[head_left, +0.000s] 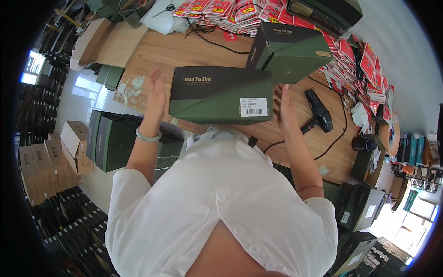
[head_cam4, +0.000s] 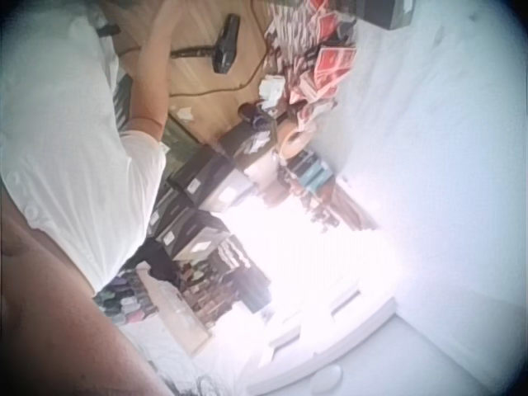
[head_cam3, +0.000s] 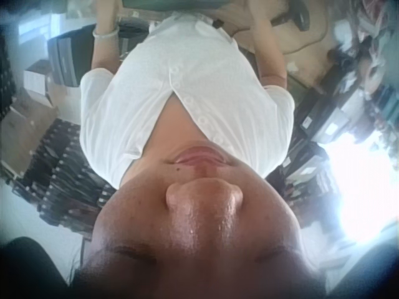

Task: The person uses a heat gun to smooth a label on a green shoe box, then places the box on a shelf. They retrieve another green box, open it, remove a red packet and tissue paper, and place a black shoe inside the box.

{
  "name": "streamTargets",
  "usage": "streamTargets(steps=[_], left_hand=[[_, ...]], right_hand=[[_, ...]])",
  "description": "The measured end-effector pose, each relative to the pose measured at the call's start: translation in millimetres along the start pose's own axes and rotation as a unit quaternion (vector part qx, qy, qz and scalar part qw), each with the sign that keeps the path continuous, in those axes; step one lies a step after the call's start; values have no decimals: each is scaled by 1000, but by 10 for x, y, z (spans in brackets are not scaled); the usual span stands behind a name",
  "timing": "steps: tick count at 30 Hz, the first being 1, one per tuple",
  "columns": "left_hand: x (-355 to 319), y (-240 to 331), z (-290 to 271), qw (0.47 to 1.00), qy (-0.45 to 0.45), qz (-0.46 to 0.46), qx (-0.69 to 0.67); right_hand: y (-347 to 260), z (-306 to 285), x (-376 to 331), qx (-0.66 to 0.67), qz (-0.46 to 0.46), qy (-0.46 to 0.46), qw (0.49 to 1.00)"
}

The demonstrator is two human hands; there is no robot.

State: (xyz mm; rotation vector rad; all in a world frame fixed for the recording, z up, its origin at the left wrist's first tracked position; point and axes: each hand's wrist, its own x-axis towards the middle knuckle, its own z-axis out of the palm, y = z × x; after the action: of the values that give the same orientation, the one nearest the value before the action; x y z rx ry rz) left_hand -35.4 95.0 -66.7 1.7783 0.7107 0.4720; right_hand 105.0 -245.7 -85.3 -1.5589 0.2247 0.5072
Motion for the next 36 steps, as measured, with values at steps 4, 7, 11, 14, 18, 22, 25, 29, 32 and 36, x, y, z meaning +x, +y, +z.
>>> streamTargets(steps=[4, 7, 11, 14, 18, 22, 25, 29, 32, 36], left_hand=[[-352, -68, 82, 914, -191, -289, -213], [-342, -4, -62, 867, -235, -327, -294], [-143, -293, -394, 873, -201, -304, -325], [3, -497, -594, 884, -122, -270, -362], [146, -614, -919, 877, -71, -244, -408], [311, -1102, -1308, 877, -64, -210, -428], [388, -1294, -1495, 887, -84, -185, -415], [234, -1365, -1551, 909, -127, -165, -360], [106, -1118, -1524, 804, -125, -337, -474], [-32, -1509, -1429, 798, -89, -381, -457]], right_hand=[[-43, 370, -154, 187, 60, -176, 965], [-191, 572, -261, 203, 70, -200, 956], [-54, 869, -71, 181, 15, -285, 941], [79, 1145, 20, 190, 41, -350, 916], [347, 1595, 100, 205, 6, -373, 905], [267, 2000, -115, 151, -72, -339, 926], [275, 2105, -59, 173, 90, -328, 925], [40, 2169, -117, 238, 283, -276, 887], [136, 2007, -45, 244, 277, -318, 873], [139, 2013, -201, 191, 255, -348, 881]])
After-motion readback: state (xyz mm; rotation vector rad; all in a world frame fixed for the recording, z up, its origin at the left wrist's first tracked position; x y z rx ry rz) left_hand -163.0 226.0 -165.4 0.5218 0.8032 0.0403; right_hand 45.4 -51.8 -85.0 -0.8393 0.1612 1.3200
